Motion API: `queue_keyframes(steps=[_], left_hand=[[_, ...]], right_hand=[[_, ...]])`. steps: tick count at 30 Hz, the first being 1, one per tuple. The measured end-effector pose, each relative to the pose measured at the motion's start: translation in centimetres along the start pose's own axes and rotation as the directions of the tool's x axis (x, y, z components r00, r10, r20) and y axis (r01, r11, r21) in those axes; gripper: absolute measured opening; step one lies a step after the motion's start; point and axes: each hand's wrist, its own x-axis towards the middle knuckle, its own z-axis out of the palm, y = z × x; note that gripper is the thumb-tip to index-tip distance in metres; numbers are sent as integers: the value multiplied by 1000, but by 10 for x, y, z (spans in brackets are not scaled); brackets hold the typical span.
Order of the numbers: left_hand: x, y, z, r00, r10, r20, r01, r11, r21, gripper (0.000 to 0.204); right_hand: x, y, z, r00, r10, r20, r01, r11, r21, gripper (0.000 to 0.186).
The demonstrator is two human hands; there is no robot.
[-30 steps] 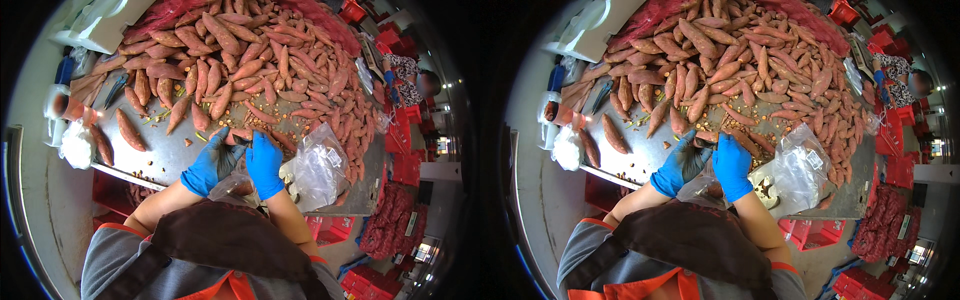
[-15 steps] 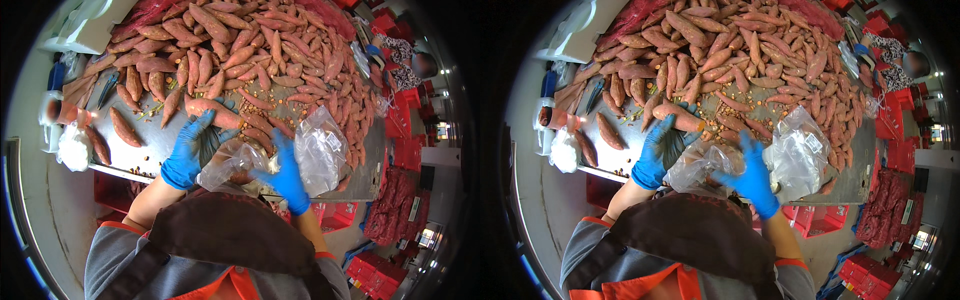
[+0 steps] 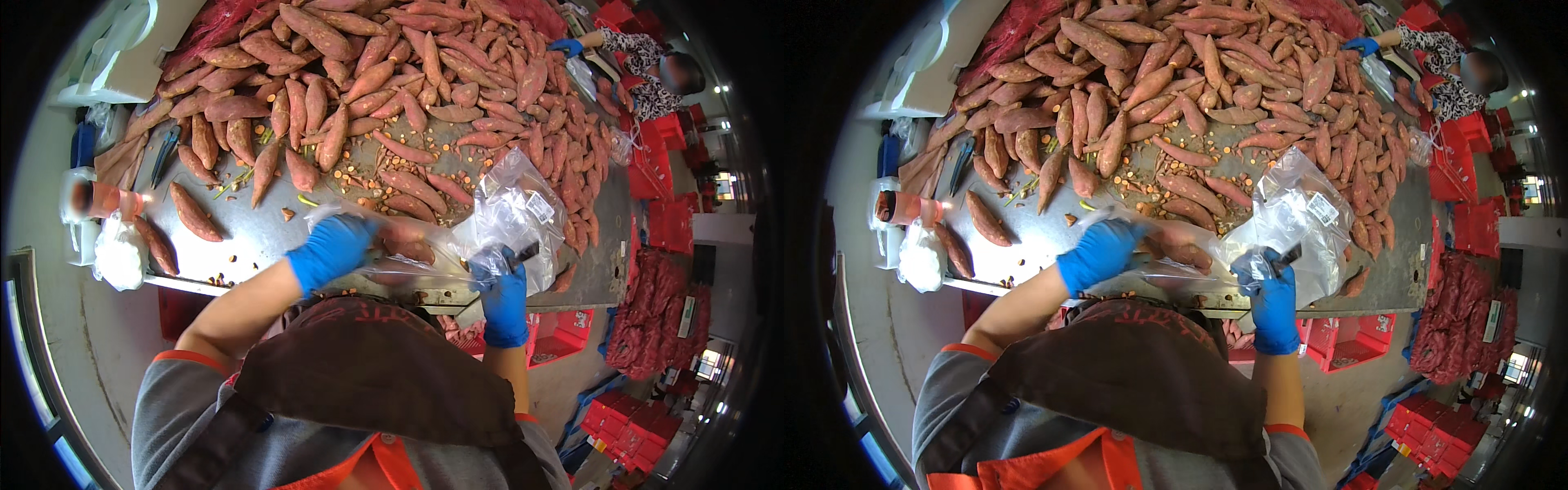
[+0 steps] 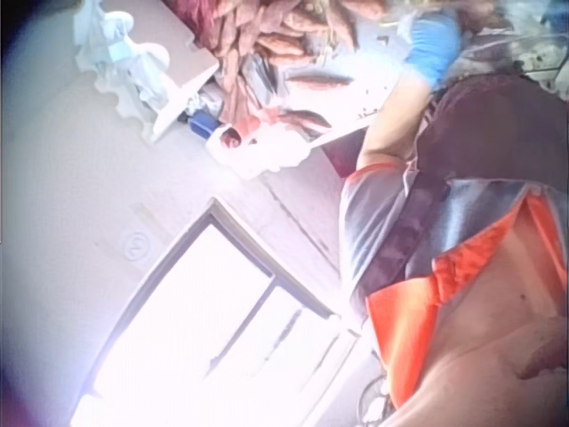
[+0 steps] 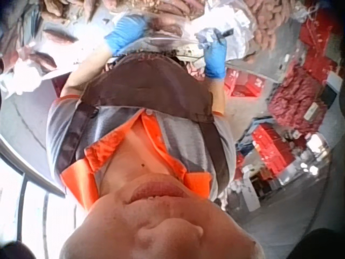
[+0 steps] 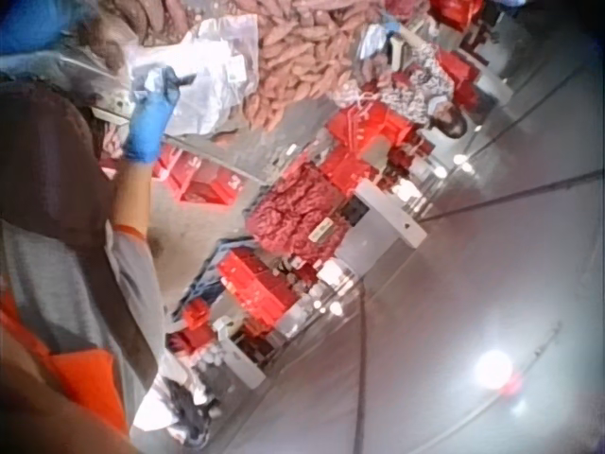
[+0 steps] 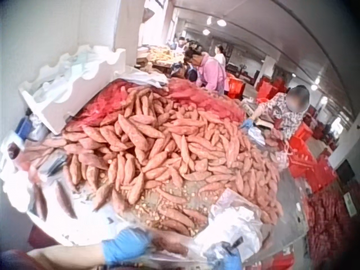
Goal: The person picks sweet potatoes from a large pile on a table, breaks off small sprouts or ends by hand, and places the cleaned potatoes into a plastic bag. The person repeats this process continuously, handling the potatoes one at a time.
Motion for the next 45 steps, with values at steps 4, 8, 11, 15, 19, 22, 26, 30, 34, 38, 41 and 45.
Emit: queue_keyframes(steps=[4,8,11,15,19,22,26,30,34,38,41,45], left_hand=[[-45,-27,-51,989,139,55,-146,976,163,32],[-66,-57,-73,971,239,18,-236,942,239,26],[-58,-52,-90,982,177,-59,-175,984,46,17],[-48,-15,-114,954,24,-298,-131,931,-342,30],[-42,-6,-110,894,-153,-421,-82,867,-491,33],[-42,-21,-80,889,-251,-383,-23,811,-585,24],[-33,-9,-67,920,-278,-276,39,767,-640,22],[-31,-6,-56,932,-256,-256,38,772,-635,22],[-27,-12,-35,952,-228,-203,85,836,-542,20],[-37,-12,-27,943,-295,-152,138,765,-629,19],[-48,-15,-9,928,-350,-130,183,731,-658,20],[-45,-19,-6,921,-301,-245,112,810,-576,17]], right_hand=[[-8,-3,0,987,130,94,-111,976,-186,18],[-6,-34,43,853,404,330,-375,915,-150,13],[7,-73,59,778,275,565,-346,938,20,24],[53,-134,50,856,81,510,-328,848,417,29],[101,-210,4,850,-183,495,-220,729,649,29],[120,-272,-20,779,-437,450,128,813,568,32],[156,-315,-37,716,-698,16,654,678,335,32],[237,-291,-80,798,-552,-243,590,797,129,32],[281,-198,-142,860,-224,-458,209,974,-84,27],[273,-128,-170,891,-77,-448,101,995,28,28],[254,-118,-179,869,-35,-493,81,994,71,39],[234,-79,-215,865,-336,-373,254,934,-252,34]])
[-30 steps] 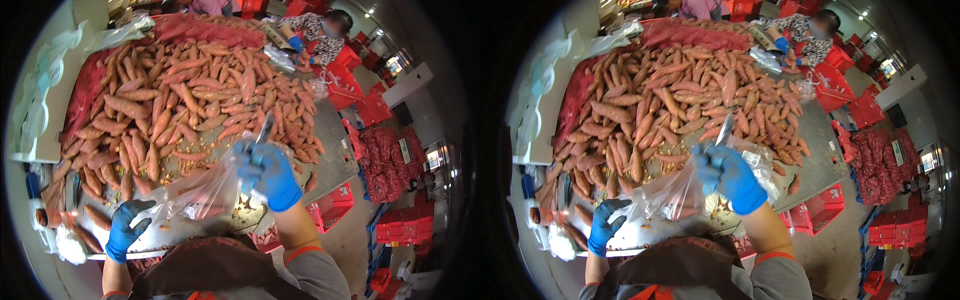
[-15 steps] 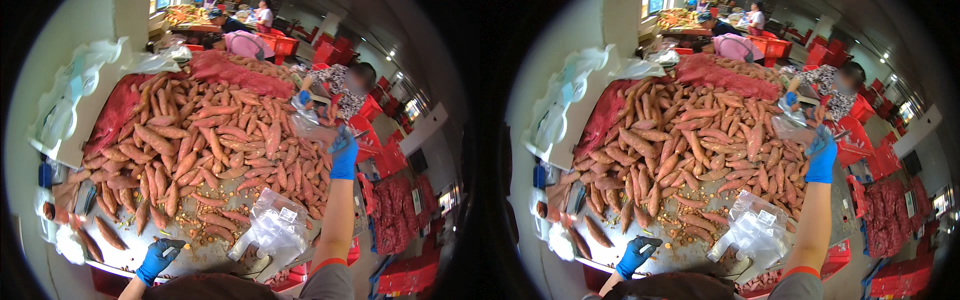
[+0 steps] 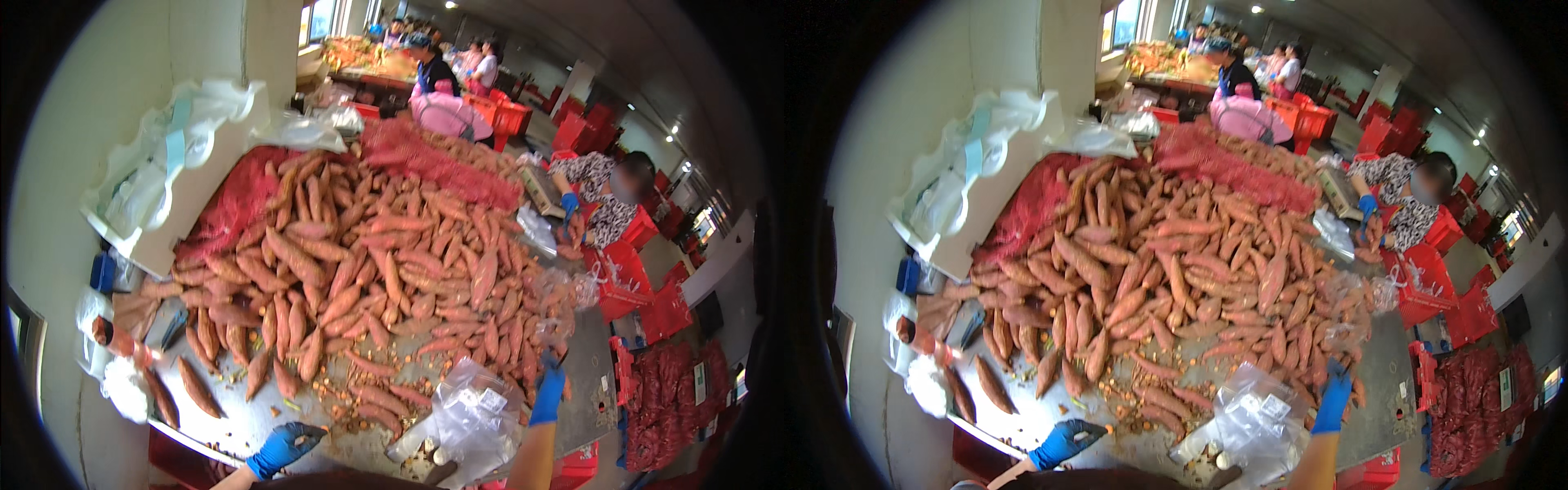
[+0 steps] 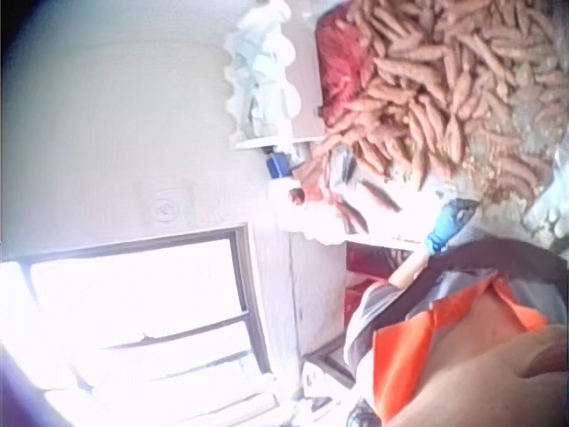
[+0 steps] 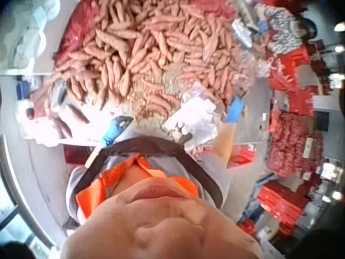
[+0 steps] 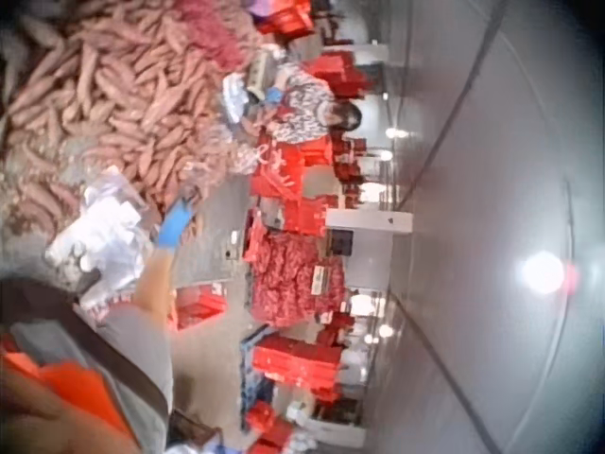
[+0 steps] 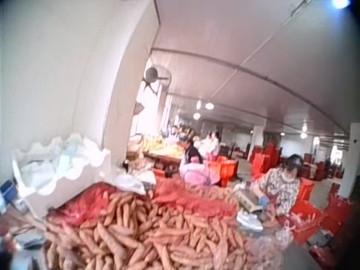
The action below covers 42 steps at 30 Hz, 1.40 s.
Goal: The person picks sweet potatoes from a large pile on a table, breaks off small sprouts or ends by hand, and places the cleaned potatoes into a plastic bag. The person repeats this process continuously, handling the potatoes one at a time.
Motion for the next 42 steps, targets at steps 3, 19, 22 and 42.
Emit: queue_keyframes(steps=[3,19,22,42], left_hand=[[24,6,0,993,82,90,-74,994,-83,18],[28,32,38,924,141,355,-124,990,-72,23],[27,38,40,913,160,376,-139,987,-81,22],[70,38,93,616,-148,774,786,47,-616,47]], right_hand=[[-114,-83,24,974,-226,7,219,936,-275,24],[-248,104,25,951,-61,302,263,672,-692,31],[-244,90,15,893,-60,446,265,872,-412,21],[-315,10,121,578,-147,802,554,793,-254,23]])
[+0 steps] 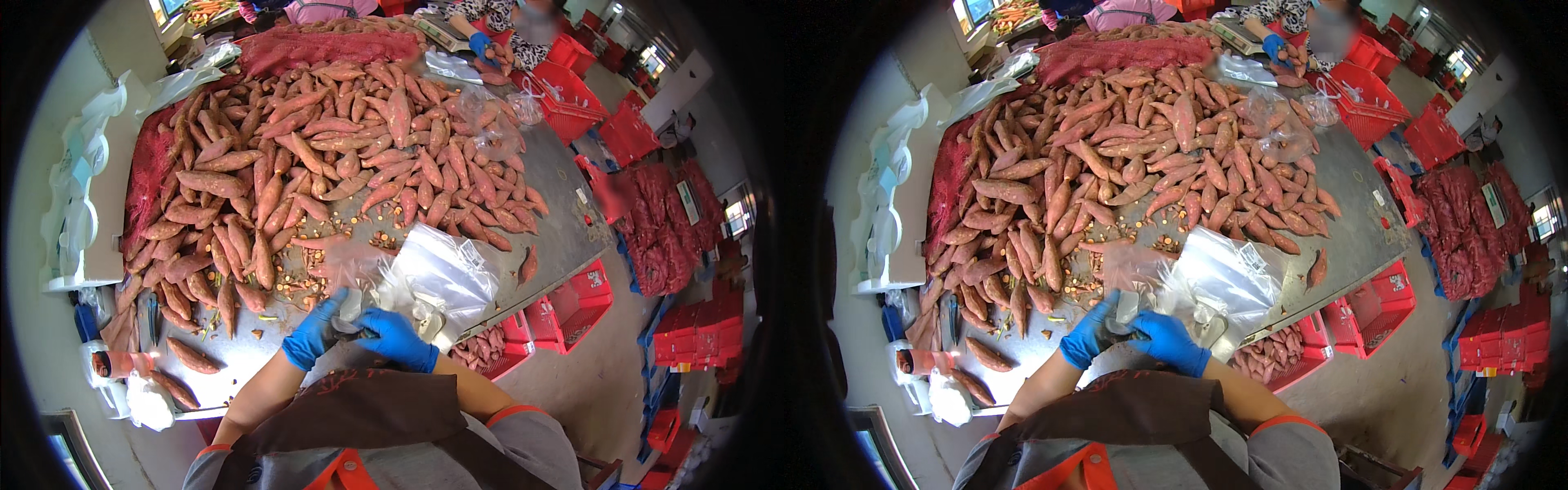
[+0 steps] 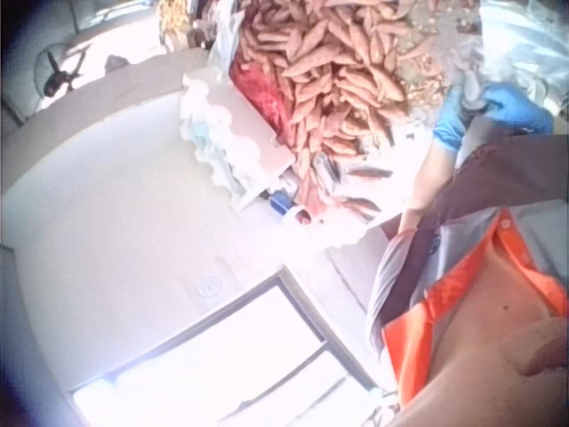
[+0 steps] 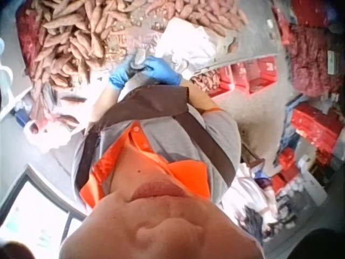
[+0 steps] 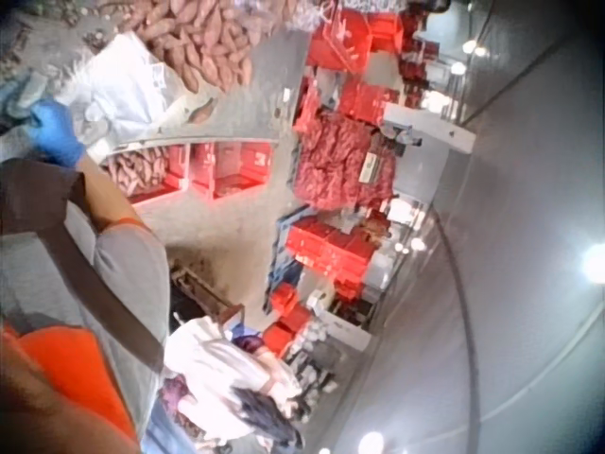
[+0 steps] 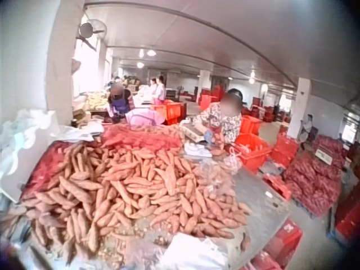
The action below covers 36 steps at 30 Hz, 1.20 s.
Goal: The person picks sweet potatoes from a large pile on a table, breaks off small sprouts or ends by hand, and places the cleaned potatoes into a plastic bag. The person repeats this process continuously, handling the potatoes one at a time.
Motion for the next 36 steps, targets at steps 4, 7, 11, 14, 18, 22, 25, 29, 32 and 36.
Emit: queue_keyframes(steps=[4,7,11,14,18,22,25,29,32,36], left_hand=[[17,-23,-17,962,205,-182,-141,940,311,22],[6,-24,-3,915,350,-199,-249,880,405,17],[-51,8,21,843,538,-10,-532,836,135,18],[-87,44,13,781,625,-16,-602,758,252,23],[-72,40,-6,792,594,-138,-539,788,300,22],[-63,13,-51,827,494,-271,-487,868,97,23],[-62,-2,-70,809,525,-264,-492,851,183,25],[-83,2,-74,739,549,-390,-401,824,400,28],[-101,15,-68,459,801,-384,-469,585,661,26],[-78,-3,-30,604,758,248,-587,212,781,25]], right_hand=[[-4,8,-15,958,202,-201,-102,902,419,22],[-6,89,-36,838,376,-395,-328,926,186,21],[-21,153,-42,774,483,-410,-369,870,327,22],[-11,109,-31,784,434,-444,-270,883,384,20],[9,66,-9,846,530,-50,-121,283,952,25],[43,26,-25,929,369,40,-144,258,955,47],[44,15,-44,794,580,183,-561,583,588,26],[37,9,-22,846,509,-160,-262,657,707,13],[32,0,-25,821,566,-76,-335,585,739,7],[38,-33,14,851,507,136,-444,556,703,7]])
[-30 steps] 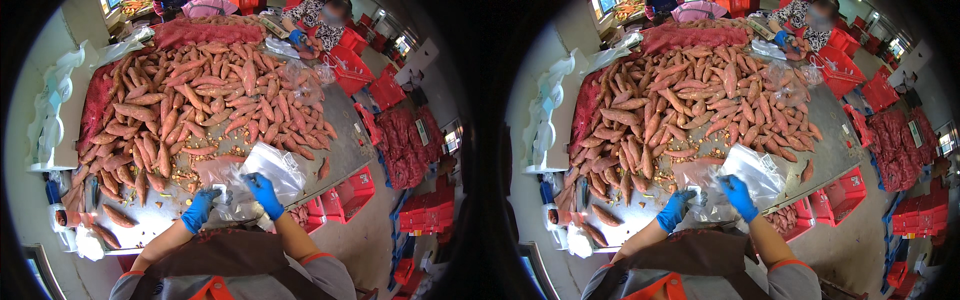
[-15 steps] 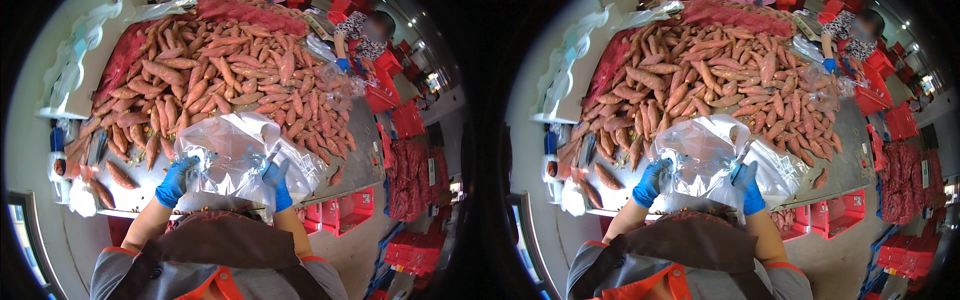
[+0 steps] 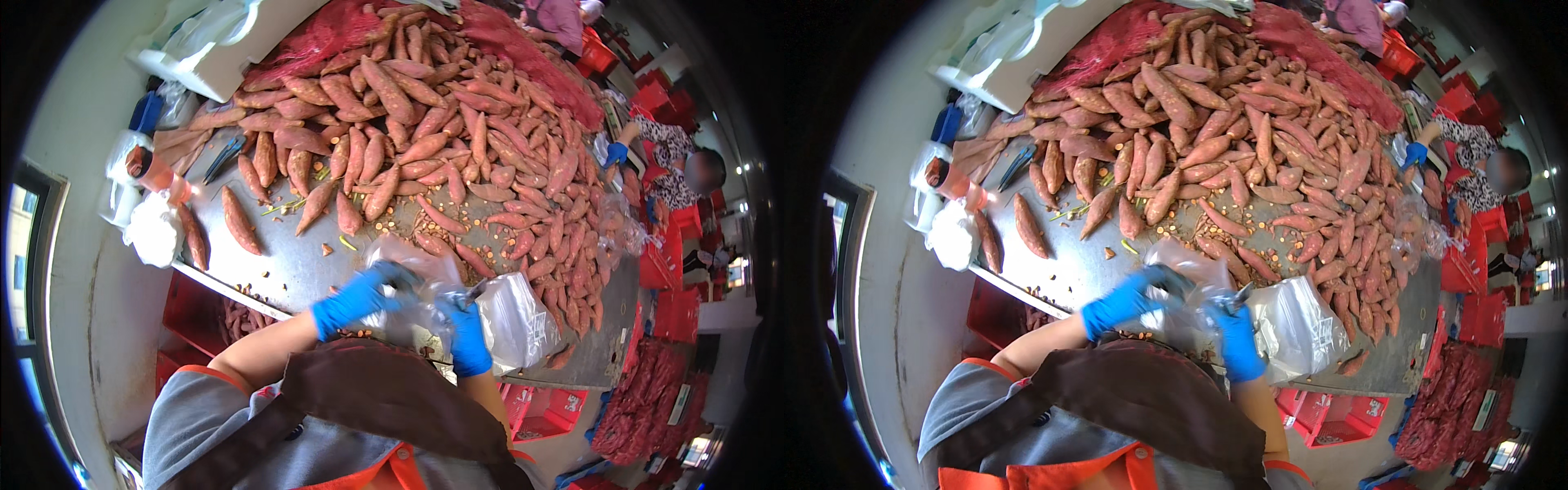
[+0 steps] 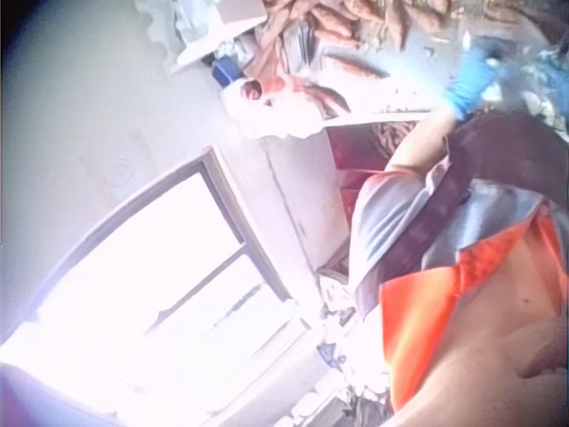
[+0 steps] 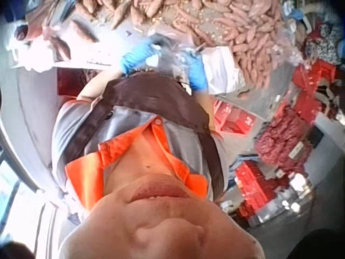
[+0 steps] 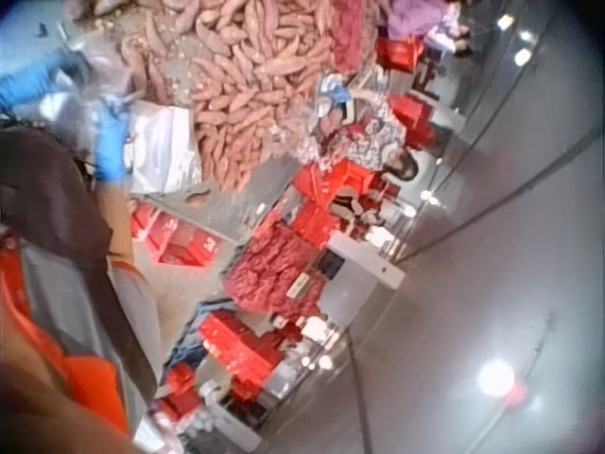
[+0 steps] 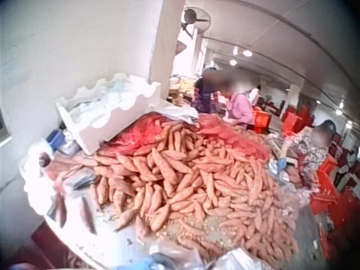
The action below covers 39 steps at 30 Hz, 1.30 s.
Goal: The person picks sweet potatoes from a large pile on a table, breaks off small sprouts or ends by hand, and places the cleaned potatoes into a plastic bag. The person repeats this process continuously, handling the potatoes one at a time.
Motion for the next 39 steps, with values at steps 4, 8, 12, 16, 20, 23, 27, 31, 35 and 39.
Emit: queue_keyframes(steps=[4,8,12,16,20,23,27,31,35,39], left_hand=[[0,-6,15,999,-33,-14,35,983,180,17],[-35,-38,-24,981,-29,-190,113,886,450,16],[-92,-74,-66,961,-241,-134,267,691,672,26],[-70,-31,-118,944,-262,-198,327,680,656,35],[-25,-12,-91,999,-40,6,28,782,623,45],[-19,-47,-79,792,-195,579,-17,940,340,36],[34,-80,-110,993,-70,-90,100,913,396,28],[117,-55,-115,989,52,-139,33,836,548,34],[197,-82,-99,958,255,-133,-41,579,814,66],[238,-84,-86,980,126,-155,135,152,979,62]], right_hand=[[15,12,-2,996,-83,37,86,993,-80,8],[14,-4,-31,938,-242,-247,173,947,-271,8],[23,4,-57,935,25,-353,58,973,222,16],[20,7,-12,950,-61,-308,15,989,-149,19],[31,45,21,990,35,139,7,957,-290,15],[31,19,33,894,287,343,21,740,-672,12],[32,-8,-3,941,250,227,-124,881,-457,26],[52,-17,-20,988,155,-26,-153,916,-371,23],[73,-5,-15,991,131,37,-115,950,-289,20],[82,-6,-22,984,172,47,-162,974,-158,19]])
